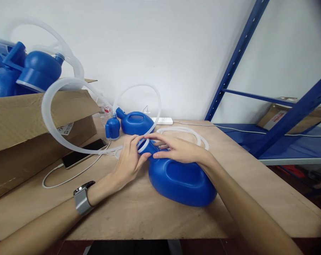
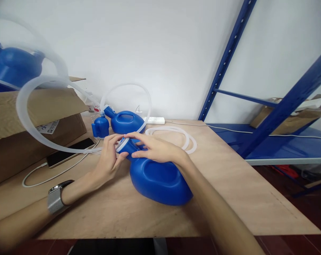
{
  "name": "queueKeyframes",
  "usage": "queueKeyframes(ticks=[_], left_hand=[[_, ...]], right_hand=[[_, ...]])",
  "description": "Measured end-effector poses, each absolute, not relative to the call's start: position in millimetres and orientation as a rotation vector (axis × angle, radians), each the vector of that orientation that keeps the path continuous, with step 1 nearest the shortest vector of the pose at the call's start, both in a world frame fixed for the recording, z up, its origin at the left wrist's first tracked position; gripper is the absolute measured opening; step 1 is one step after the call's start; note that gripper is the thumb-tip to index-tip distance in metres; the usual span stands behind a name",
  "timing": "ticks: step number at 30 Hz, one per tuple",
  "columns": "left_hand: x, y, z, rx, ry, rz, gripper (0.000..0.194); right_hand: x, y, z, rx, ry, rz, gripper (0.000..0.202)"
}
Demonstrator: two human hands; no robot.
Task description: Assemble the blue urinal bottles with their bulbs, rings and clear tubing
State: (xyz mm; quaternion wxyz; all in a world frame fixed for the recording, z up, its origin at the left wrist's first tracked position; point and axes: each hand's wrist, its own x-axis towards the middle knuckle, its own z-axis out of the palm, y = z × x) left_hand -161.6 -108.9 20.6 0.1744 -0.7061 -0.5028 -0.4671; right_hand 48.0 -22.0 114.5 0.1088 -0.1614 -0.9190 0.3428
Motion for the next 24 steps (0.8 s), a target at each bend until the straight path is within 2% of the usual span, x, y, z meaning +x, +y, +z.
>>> queueKeyframes(ticks=[7,12,16,19,24], left_hand=[[-160.1,-116.5,20.4,-2.001,-1.240,-1.409,0.036],[-169.9,-117.1,18.2,-1.936,-1.176,-1.265,0.056],[-171.6,-120.6,21.2,-1.913,-1.156,-1.258,0.061],[-167.8,-124.0,23.4,-1.914,-1.182,-1.315,0.054],[-162.9,-120.2,20.3,-1.856,-1.178,-1.319,0.034]], right_hand=[[48.5,-25.8,117.0,-0.590,-2.705,0.970,0.070],[48.6,-27.1,122.5,-0.568,-2.742,1.077,0.070],[46.2,-27.4,127.9,-0.629,-2.823,0.886,0.069],[42.9,-25.2,127.4,-0.550,-2.848,0.774,0.073],[39.0,-21.3,124.6,-0.506,-2.804,0.706,0.062]])
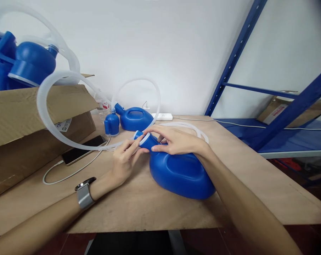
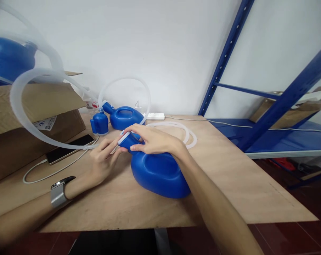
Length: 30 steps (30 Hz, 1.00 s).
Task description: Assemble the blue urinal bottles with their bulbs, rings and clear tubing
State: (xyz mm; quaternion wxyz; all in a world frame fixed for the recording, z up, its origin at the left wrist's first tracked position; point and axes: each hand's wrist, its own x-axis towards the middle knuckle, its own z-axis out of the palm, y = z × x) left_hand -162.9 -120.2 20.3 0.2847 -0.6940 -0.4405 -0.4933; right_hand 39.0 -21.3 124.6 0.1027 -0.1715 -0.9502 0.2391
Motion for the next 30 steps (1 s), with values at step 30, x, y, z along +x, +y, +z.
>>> queueKeyframes(ticks=[30], left_hand=[[-157.1,-113.7,4.5,-2.054,-1.454,-1.688,0.052]], right_hand=[[40.6,-18.5,122.0,-0.525,-2.741,0.792,0.066]])
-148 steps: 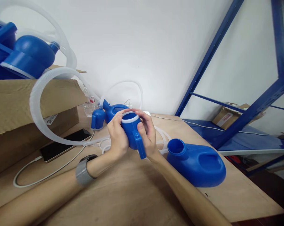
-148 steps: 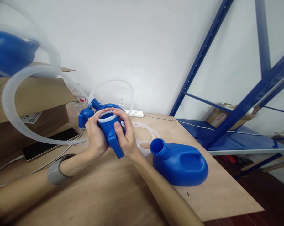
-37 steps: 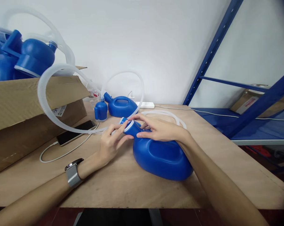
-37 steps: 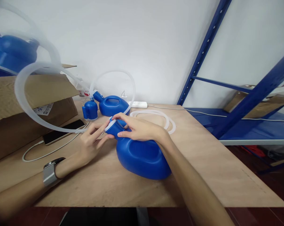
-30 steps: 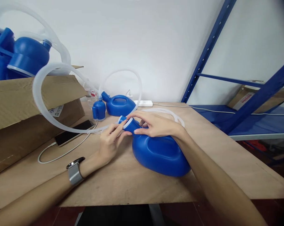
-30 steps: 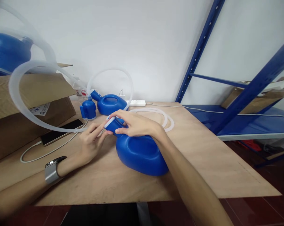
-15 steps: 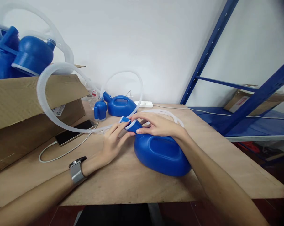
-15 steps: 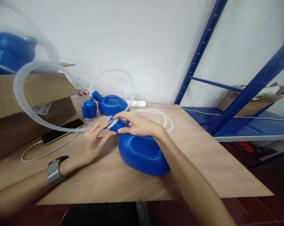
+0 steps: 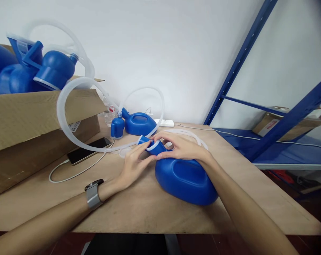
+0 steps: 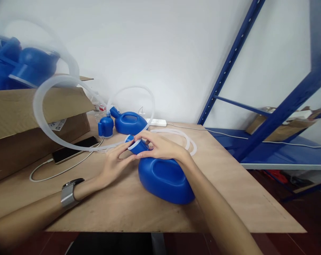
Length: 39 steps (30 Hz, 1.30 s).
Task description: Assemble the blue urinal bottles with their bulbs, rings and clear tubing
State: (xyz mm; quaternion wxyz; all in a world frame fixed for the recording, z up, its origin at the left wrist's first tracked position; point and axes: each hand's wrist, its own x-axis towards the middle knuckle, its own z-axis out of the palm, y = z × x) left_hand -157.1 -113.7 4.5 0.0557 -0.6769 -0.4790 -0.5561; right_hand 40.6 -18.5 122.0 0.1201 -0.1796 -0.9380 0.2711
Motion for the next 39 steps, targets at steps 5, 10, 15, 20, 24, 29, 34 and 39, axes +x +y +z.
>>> queueKeyframes(ticks=[5,10,15,20,24,29,34,39], left_hand=[[-138.0,-115.5,2.8,-2.108,-1.522,-1.789,0.054],[-152.6,-110.6,12.8,-2.271,-1.273,-1.478,0.061],[-208.6,-119.3,30.1,-2.330,-1.821,-0.598,0.050],[-258.7,-121.2,27.9,-2.307,-2.038,-0.220,0.041],[-263.7,-122.4,21.3,-2.343,-2.027,-0.185,0.036],[-254.8,-129.6,28.2,-2.396,-2.007,-0.299,0.036],[-241.0,-140.7,55.6,-2.381,-2.054,-0.619,0.045],[-192.4,-142.1,80.4,-2.538,-1.996,-1.823,0.051]], right_hand=[[47.9,-13.2,121.9,-0.502,-2.733,0.822,0.059],[65.8,-7.9,122.1,-0.595,-2.725,0.911,0.071],[82.8,-14.1,137.3,-0.773,-2.785,0.913,0.063],[90.8,-22.4,137.4,-0.854,-2.873,0.803,0.082],[89.0,-23.1,125.4,-0.998,-2.964,0.559,0.103],[84.5,-30.4,126.0,-1.050,-2.980,0.557,0.095],[85.2,-36.8,128.2,-1.090,-2.991,0.551,0.095],[81.0,-46.2,123.4,-0.999,-2.987,0.546,0.093]])
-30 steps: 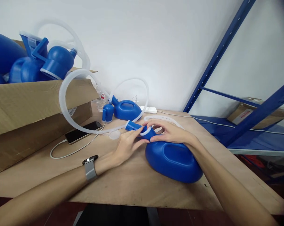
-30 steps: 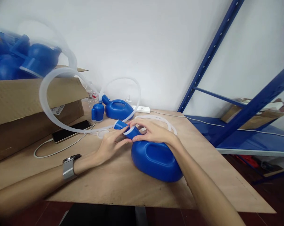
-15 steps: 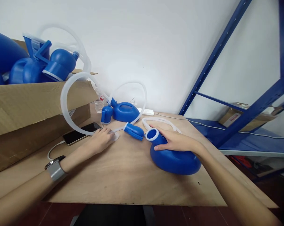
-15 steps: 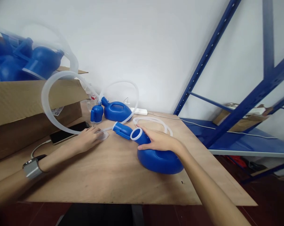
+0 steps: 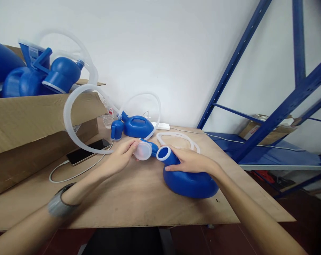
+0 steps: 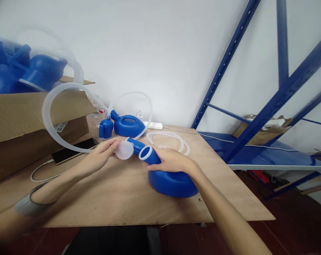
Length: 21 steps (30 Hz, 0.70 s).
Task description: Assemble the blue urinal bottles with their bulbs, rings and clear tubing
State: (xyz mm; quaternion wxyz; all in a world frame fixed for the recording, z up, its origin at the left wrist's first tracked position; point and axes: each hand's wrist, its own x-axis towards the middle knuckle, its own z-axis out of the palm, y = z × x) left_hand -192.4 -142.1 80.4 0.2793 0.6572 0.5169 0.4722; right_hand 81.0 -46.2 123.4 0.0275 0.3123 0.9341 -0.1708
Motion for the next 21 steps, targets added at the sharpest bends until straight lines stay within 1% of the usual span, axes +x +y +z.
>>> queueKeyframes(ticks=[2,4,6,8,12,14,18,19,20,21], left_hand=[[-167.8,-139.8,82.4,1.543,1.205,1.331,0.051],[-147.9,-138.4,80.9,1.430,1.207,1.335,0.047],[-137.8,-138.0,79.0,1.365,1.281,1.303,0.044],[-140.0,-137.1,78.7,1.337,1.364,1.264,0.042],[-173.7,-124.9,83.2,1.282,1.617,1.282,0.039],[-194.6,-114.2,84.2,1.204,1.701,1.289,0.048],[-218.7,-95.8,76.1,1.089,1.761,1.236,0.082],[-219.9,-92.6,72.2,1.086,1.763,1.234,0.086],[-219.6,-89.5,67.9,1.085,1.761,1.235,0.087],[-218.2,-86.4,63.5,1.084,1.753,1.236,0.083]], right_hand=[[77.5,-53.0,121.4,0.914,2.939,-0.539,0.095],[74.6,-60.4,120.4,0.881,2.982,-0.558,0.100],[73.4,-67.3,121.0,0.886,2.988,-0.566,0.101],[74.4,-72.0,122.6,0.900,2.975,-0.569,0.096],[84.5,-68.1,124.9,0.885,2.994,-0.537,0.089],[93.5,-57.9,125.3,0.958,2.963,-0.469,0.091],[113.1,-33.7,126.2,1.182,2.875,-0.237,0.103],[115.4,-31.0,125.7,1.211,2.885,-0.161,0.108],[115.3,-31.2,124.3,1.229,2.928,-0.078,0.111],[112.4,-34.5,121.7,1.251,3.004,0.013,0.110]])
